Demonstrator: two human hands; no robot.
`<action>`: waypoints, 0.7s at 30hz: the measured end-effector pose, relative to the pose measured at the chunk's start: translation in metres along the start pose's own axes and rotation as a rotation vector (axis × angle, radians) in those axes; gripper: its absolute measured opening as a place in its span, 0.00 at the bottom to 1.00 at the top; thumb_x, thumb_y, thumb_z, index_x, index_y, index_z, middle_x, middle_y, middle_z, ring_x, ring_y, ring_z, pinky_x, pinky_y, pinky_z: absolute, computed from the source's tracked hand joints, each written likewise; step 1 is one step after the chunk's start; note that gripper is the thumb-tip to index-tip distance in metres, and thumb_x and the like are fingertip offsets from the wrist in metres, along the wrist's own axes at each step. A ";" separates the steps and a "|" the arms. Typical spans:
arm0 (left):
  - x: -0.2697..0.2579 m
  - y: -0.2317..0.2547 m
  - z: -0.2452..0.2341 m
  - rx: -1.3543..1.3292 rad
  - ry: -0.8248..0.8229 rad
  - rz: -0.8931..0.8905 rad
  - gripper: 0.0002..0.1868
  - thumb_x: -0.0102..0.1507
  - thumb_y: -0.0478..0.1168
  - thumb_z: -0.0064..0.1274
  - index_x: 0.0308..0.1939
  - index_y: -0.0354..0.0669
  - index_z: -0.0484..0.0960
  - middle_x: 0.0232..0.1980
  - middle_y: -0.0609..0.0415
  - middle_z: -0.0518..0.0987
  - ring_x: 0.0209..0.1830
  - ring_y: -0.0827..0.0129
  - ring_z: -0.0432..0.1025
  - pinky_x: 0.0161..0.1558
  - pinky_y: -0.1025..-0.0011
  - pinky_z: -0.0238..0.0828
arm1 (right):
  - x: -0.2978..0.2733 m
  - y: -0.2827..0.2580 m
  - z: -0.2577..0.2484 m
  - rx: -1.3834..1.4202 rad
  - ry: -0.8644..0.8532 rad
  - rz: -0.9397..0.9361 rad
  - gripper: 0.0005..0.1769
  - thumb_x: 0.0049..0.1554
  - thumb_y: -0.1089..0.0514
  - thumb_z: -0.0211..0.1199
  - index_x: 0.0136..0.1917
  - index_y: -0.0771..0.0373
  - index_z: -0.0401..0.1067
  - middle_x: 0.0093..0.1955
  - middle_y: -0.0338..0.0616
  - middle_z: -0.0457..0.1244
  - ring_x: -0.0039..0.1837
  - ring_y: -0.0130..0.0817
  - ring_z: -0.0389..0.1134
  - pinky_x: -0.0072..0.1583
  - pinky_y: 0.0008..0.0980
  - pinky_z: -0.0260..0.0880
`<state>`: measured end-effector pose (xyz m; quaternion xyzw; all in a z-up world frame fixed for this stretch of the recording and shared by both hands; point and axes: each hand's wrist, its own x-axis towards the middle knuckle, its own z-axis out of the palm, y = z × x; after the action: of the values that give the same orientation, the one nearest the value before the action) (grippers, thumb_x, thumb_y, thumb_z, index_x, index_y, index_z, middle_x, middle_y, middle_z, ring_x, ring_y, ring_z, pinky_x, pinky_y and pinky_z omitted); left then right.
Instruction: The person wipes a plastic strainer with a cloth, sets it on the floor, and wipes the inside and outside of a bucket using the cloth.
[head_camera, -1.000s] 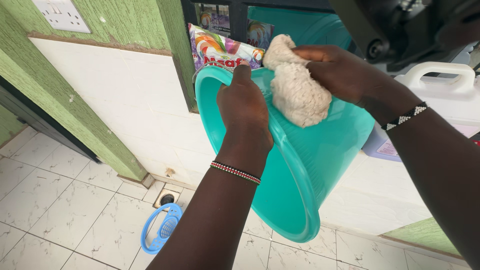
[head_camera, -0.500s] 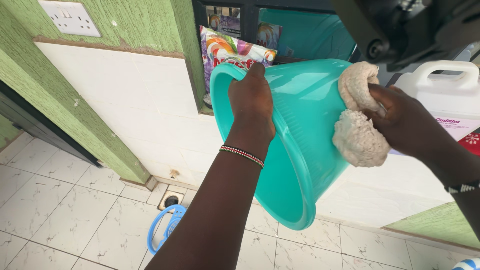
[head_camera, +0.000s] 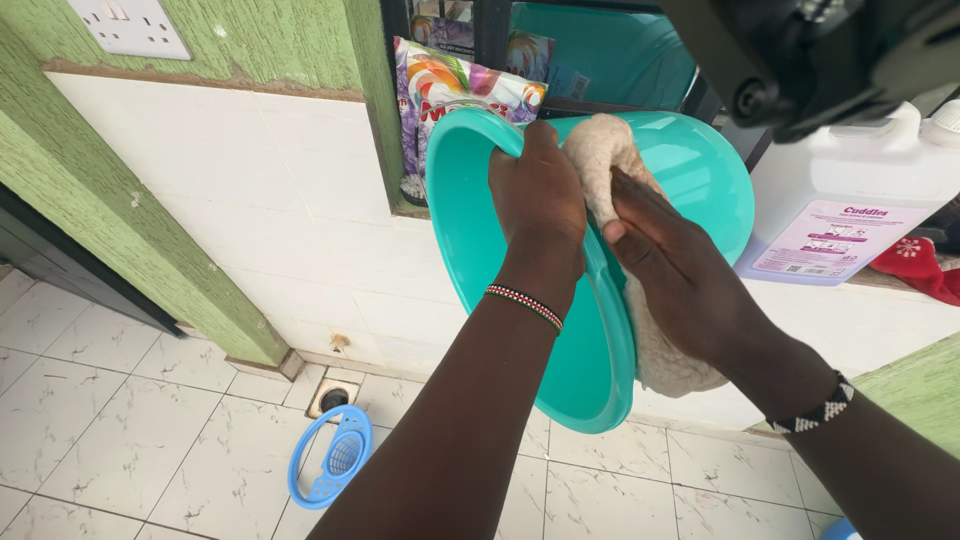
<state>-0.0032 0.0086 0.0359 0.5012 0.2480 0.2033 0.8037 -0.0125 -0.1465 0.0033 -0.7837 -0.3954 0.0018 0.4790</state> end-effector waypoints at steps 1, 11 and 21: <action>-0.002 -0.003 0.000 0.006 -0.008 0.024 0.18 0.60 0.49 0.44 0.39 0.35 0.72 0.33 0.49 0.73 0.31 0.64 0.67 0.35 0.60 0.67 | -0.007 0.002 0.000 -0.168 0.061 -0.049 0.33 0.69 0.47 0.46 0.80 0.70 0.54 0.82 0.60 0.52 0.83 0.51 0.50 0.77 0.42 0.47; -0.001 -0.012 0.001 0.047 -0.065 0.099 0.13 0.59 0.43 0.49 0.35 0.38 0.66 0.28 0.55 0.65 0.27 0.69 0.60 0.29 0.62 0.66 | 0.109 0.124 -0.105 -0.260 0.047 0.476 0.42 0.66 0.30 0.39 0.78 0.64 0.54 0.79 0.54 0.52 0.79 0.45 0.52 0.75 0.40 0.50; -0.004 -0.023 -0.013 -0.001 0.037 0.047 0.17 0.60 0.49 0.46 0.38 0.35 0.71 0.32 0.49 0.68 0.29 0.65 0.62 0.34 0.58 0.65 | 0.092 0.022 -0.017 -0.392 -0.115 0.138 0.35 0.67 0.36 0.42 0.75 0.61 0.63 0.77 0.53 0.59 0.78 0.47 0.58 0.76 0.40 0.53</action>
<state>-0.0122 0.0059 0.0109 0.5026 0.2511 0.2313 0.7943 0.0705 -0.1073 0.0303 -0.8858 -0.3601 0.0025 0.2927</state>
